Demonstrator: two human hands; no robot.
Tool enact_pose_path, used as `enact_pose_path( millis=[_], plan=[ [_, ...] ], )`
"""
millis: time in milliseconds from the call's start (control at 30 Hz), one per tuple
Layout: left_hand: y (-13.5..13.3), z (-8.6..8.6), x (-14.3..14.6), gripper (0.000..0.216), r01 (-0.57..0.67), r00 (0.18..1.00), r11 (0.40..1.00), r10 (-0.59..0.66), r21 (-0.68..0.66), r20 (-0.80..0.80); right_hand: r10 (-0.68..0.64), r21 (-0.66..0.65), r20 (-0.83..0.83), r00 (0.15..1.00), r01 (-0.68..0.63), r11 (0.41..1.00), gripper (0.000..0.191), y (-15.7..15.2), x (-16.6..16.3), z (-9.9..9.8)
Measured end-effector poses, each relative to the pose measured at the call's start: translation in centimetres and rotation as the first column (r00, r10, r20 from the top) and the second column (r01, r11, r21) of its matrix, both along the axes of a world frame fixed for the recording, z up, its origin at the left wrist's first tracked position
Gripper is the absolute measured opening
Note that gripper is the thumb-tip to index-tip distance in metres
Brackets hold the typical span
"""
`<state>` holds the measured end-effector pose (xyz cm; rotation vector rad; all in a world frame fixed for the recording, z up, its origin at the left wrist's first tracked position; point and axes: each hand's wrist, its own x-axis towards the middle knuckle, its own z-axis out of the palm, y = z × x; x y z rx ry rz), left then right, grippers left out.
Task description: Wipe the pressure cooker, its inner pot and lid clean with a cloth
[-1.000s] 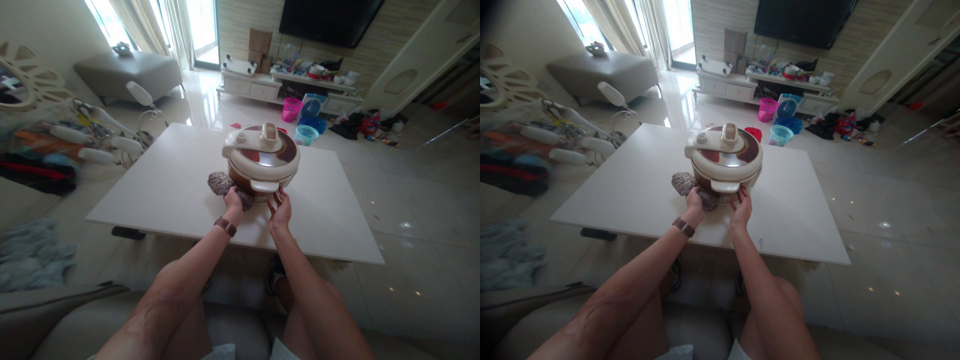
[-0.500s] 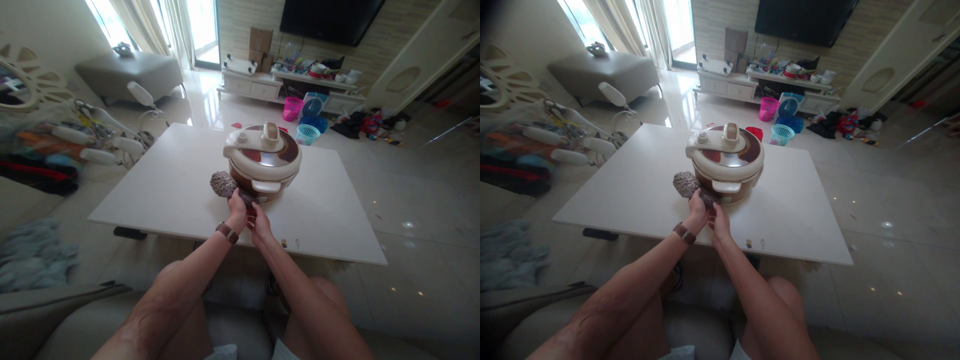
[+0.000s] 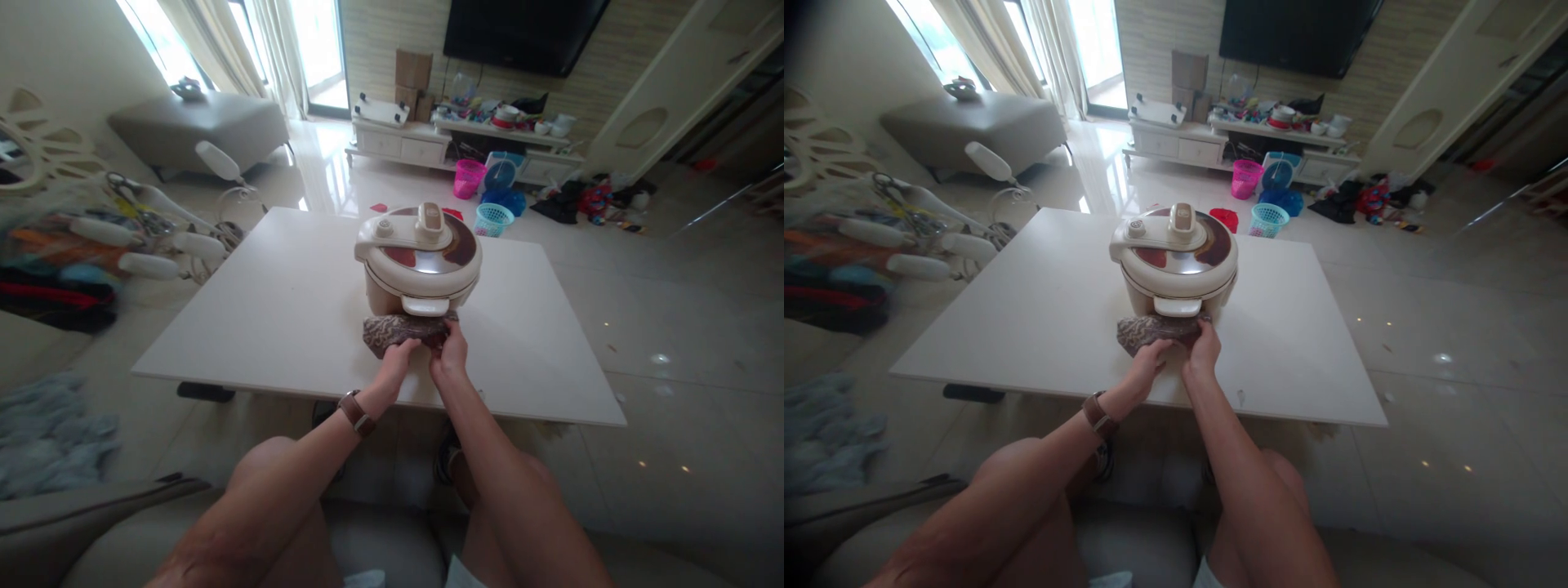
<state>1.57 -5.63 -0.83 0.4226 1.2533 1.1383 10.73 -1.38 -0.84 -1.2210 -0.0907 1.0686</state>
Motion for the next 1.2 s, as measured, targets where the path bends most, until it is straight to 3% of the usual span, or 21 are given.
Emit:
enact_pose_path(
  millis=[100, 167, 233, 267, 333, 433, 533, 600, 767, 900, 967, 1067, 1133, 1200],
  plan=[
    [-1.2, 0.9, -0.2, 0.02, 0.318, 0.947, 0.948, -0.317, -0.011, 0.049, -0.128, 0.194, 0.238, 0.963, 0.082, 0.978, 0.021, 0.8, 1.9, 1.0],
    [-1.5, 1.6, -0.5, 0.026, 0.553, 0.829, 0.833, -0.552, 0.021, 0.092, -0.173, 0.292, 0.399, 0.9, 0.055, 0.955, 0.026, 0.9, 2.6, 1.4],
    [-1.4, 2.3, -0.9, 0.029, 0.68, 0.726, 0.731, -0.682, 0.057, 0.092, -0.182, 0.306, 0.526, 0.831, 0.014, 0.952, 0.029, 0.7, 2.9, 1.5],
    [-1.2, 2.4, -1.0, 0.029, 0.696, 0.712, 0.715, -0.699, 0.07, 0.068, -0.176, 0.298, 0.573, 0.8, -0.004, 0.954, 0.031, 0.6, 2.8, 1.5],
    [-0.5, 2.5, -1.4, 0.026, 0.67, 0.742, 0.738, -0.67, 0.081, -0.02, -0.151, 0.29, 0.618, 0.772, -0.045, 0.956, 0.043, 0.3, 2.5, 1.2],
    [1.2, 2.2, -2.2, 0.025, 0.561, 0.823, 0.824, -0.544, 0.081, -0.164, -0.087, 0.269, 0.559, 0.824, -0.081, 0.96, 0.066, 0.3, 2.1, 0.6],
    [2.8, 2.0, -2.8, 0.03, 0.395, 0.913, 0.906, -0.37, 0.153, -0.17, -0.038, 0.235, 0.457, 0.889, -0.079, 0.969, 0.055, 0.9, 2.2, -0.4],
    [3.5, 2.0, -2.9, 0.034, 0.299, 0.953, 0.928, -0.28, 0.222, -0.116, -0.013, 0.207, 0.434, 0.901, -0.086, 0.975, 0.045, 1.3, 2.5, -1.1],
    [4.3, 2.1, -1.8, 0.041, 0.179, 0.983, 0.938, -0.184, 0.297, -0.012, -0.012, 0.052, 0.542, 0.841, -0.02, 0.998, 0.039, 2.1, 4.0, -2.1],
    [4.8, 2.2, -1.2, 0.047, 0.158, 0.987, 0.932, -0.16, 0.326, -0.019, -0.075, 0.071, 0.586, 0.807, 0.041, 0.997, 0.041, 2.3, 5.8, -0.8],
    [5.0, 2.2, -1.2, 0.049, 0.165, 0.986, 0.928, -0.164, 0.333, -0.031, -0.138, 0.165, 0.678, 0.722, 0.034, 0.986, 0.046, 2.2, 6.4, 0.8],
    [5.2, 2.0, -1.4, 0.054, 0.187, 0.982, 0.926, -0.182, 0.328, -0.048, -0.164, 0.278, 0.873, 0.459, -0.194, 0.941, 0.05, 1.7, 5.8, 3.8],
    [5.1, 1.8, -1.4, 0.057, 0.205, 0.979, 0.925, -0.194, 0.319, -0.066, -0.124, 0.195, 0.972, 0.198, -0.394, 0.898, 0.052, 1.3, 4.4, 6.0],
    [5.0, 1.8, -1.5, 0.057, 0.223, 0.975, 0.923, -0.207, 0.314, -0.083, -0.056, 0.002, 0.994, -0.095, -0.488, 0.873, 0.061, 1.1, 2.7, 8.0]
  ],
)
